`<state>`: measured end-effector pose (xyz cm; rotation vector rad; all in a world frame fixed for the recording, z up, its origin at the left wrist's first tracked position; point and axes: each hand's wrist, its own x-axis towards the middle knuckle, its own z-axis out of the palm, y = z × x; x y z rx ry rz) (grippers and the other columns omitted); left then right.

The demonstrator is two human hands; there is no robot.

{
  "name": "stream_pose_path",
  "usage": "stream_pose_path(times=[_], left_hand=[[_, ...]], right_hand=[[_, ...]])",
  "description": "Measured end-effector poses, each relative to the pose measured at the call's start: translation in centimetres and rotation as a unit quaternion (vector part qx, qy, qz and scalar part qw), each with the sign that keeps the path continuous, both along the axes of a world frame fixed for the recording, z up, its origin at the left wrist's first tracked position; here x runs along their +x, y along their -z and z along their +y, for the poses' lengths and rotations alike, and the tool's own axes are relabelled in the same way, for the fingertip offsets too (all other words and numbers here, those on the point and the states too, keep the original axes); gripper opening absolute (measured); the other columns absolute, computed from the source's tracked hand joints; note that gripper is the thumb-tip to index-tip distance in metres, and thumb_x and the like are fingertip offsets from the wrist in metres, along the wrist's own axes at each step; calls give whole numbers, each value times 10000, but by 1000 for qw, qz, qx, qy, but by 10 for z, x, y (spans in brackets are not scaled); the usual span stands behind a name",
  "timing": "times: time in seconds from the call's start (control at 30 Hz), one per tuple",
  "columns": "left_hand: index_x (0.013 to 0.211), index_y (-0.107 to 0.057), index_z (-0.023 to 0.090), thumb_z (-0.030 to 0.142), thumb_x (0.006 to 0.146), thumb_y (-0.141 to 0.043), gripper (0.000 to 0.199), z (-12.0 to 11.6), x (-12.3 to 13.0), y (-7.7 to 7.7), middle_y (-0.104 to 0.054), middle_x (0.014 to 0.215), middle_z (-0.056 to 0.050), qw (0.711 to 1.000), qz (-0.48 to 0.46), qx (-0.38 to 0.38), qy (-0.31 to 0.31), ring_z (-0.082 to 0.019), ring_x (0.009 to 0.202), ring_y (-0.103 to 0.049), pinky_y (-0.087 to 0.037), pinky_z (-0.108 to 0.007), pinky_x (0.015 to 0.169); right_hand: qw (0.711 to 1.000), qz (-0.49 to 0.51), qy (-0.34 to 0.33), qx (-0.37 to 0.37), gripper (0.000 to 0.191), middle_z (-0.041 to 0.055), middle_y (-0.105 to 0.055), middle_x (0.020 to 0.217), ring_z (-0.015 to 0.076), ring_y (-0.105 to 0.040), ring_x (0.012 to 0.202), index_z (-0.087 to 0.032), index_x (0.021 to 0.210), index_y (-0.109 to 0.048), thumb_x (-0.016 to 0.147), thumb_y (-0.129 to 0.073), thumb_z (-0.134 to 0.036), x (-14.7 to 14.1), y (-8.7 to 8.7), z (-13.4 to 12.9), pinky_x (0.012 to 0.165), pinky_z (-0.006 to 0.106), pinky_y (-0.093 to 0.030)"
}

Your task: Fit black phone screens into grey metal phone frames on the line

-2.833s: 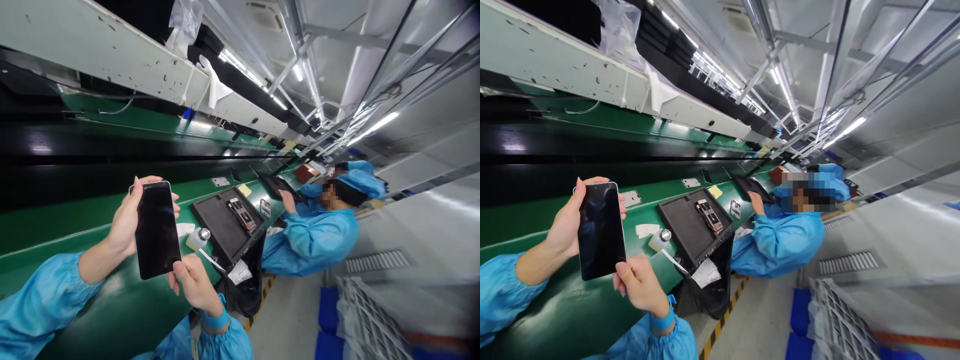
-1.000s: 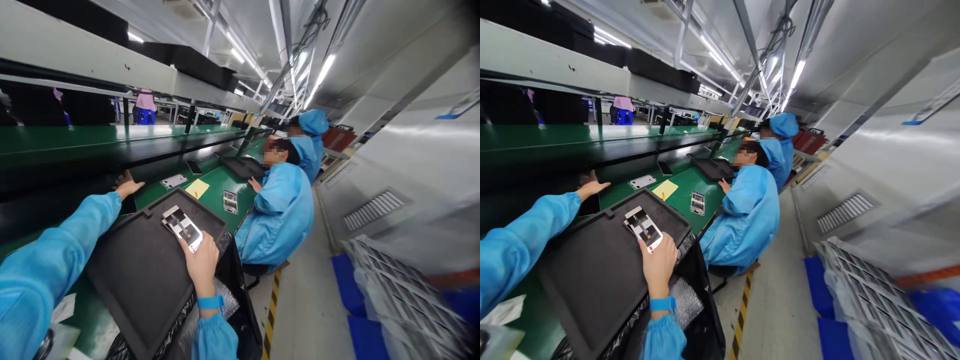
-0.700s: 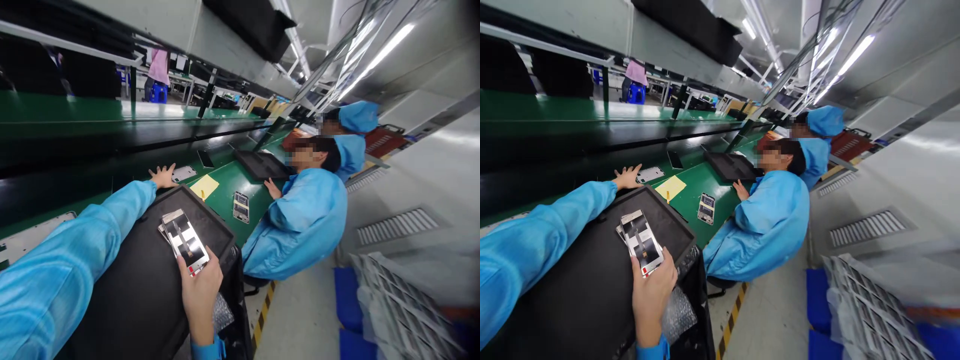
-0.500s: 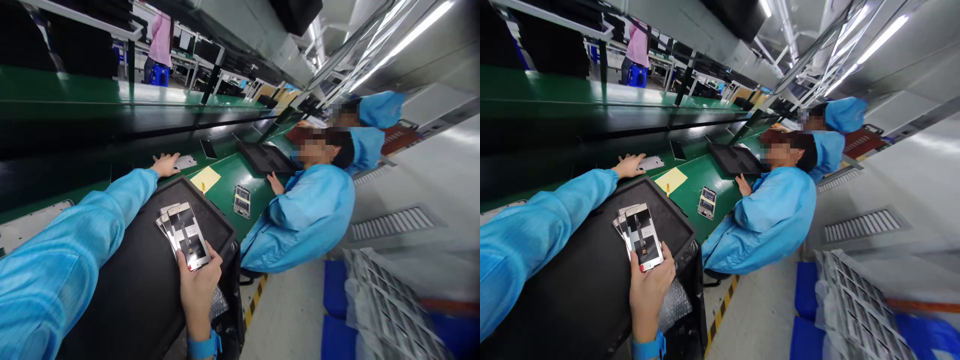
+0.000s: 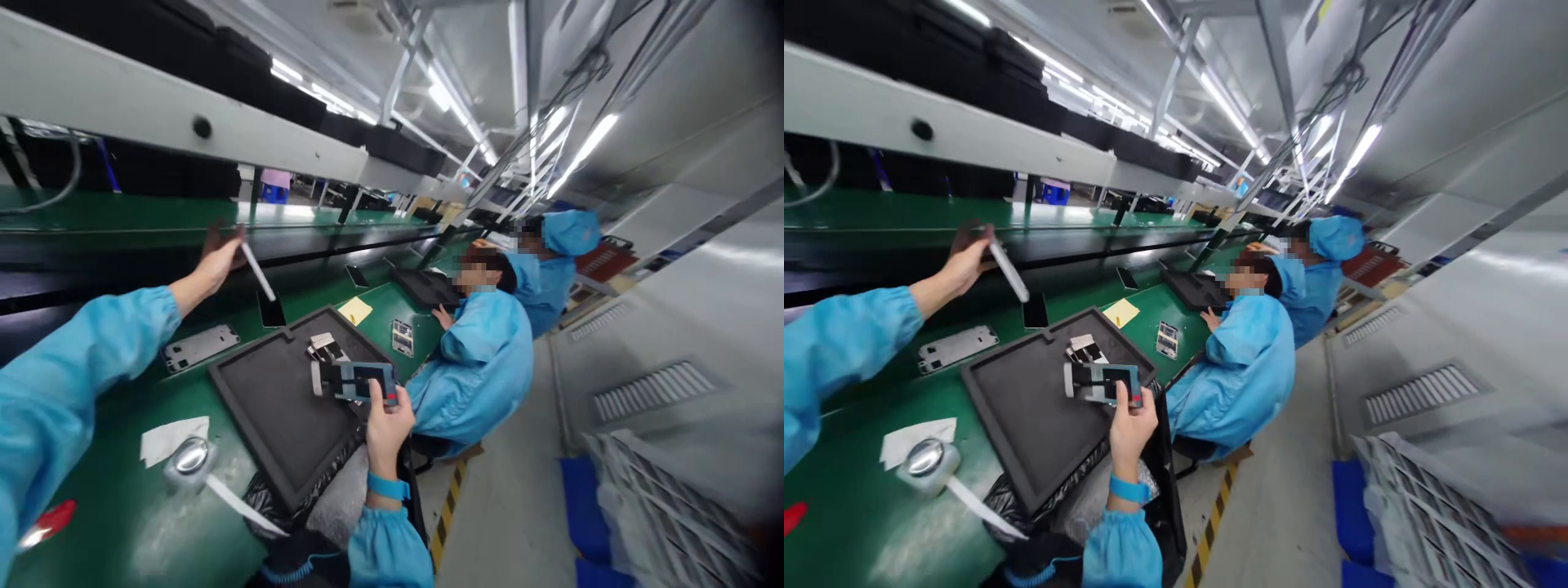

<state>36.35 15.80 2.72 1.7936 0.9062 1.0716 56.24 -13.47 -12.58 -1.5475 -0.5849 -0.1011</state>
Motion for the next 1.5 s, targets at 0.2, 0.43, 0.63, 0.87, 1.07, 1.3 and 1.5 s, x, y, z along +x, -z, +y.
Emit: stream_pose_path(times=[0.2,0.43,0.63,0.87,1.07,1.3,1.5], left_hand=[[1569,-479,228,785,1018,-95,872,-128,-143,-10,-701,1402,-136,964,-158,-174,122,-283,962,-751,-630,-500,848],[1667,-358,140,914,890,-400,1097,-223,-241,44,-808,913,-174,741,-206,-472,432,-311,809,-773,-550,-404,796],[1705,-301,204,824,963,-438,977,-222,-291,67,-796,1038,-155,820,-213,-364,386,-294,908,-752,-548,-401,844],[1677,-386,343,685,1055,-359,711,-215,-310,80,-638,1479,-140,952,-57,-33,300,-381,1472,-505,-409,-555,1224],[1714,-259,307,602,1078,-409,717,-217,-308,81,-160,1802,-120,940,32,145,308,-353,1647,-226,-256,-534,1339],[1731,-181,257,643,1072,-364,785,-217,-311,73,-102,1807,-149,926,108,177,315,-368,1644,-230,-295,-532,1330],[1743,-123,262,639,1059,-414,833,-215,-309,78,-38,1814,-148,929,135,188,288,-425,1593,-337,-356,-558,1301]], right_hand=[[990,43,-101,91,579,13,-763,756,201,-753,656,-208,1097,-570,788,-828,-624,-104,-72,-9,626,281,-579],[937,67,-284,194,492,1,-809,829,179,-782,661,-261,1152,-473,866,-851,-391,-260,-102,20,633,261,-615],[942,-1,-307,137,231,58,-803,954,194,-799,854,-204,1062,-659,943,-769,-368,-314,-93,37,770,293,-644],[955,52,-268,113,322,149,-793,1196,256,-770,1138,-167,1166,-690,994,-678,-439,-349,-96,31,993,415,-627],[956,90,-230,157,299,119,-790,1117,246,-781,1069,-202,1060,-606,984,-685,-480,-358,-96,31,987,447,-618],[940,98,-264,194,279,41,-709,1019,182,-728,995,-237,1003,-558,1043,-579,-512,-356,-91,31,997,409,-583],[935,107,-273,200,228,84,-708,1220,210,-728,1163,-244,1132,-536,1043,-589,-447,-365,-94,30,1101,482,-557]])
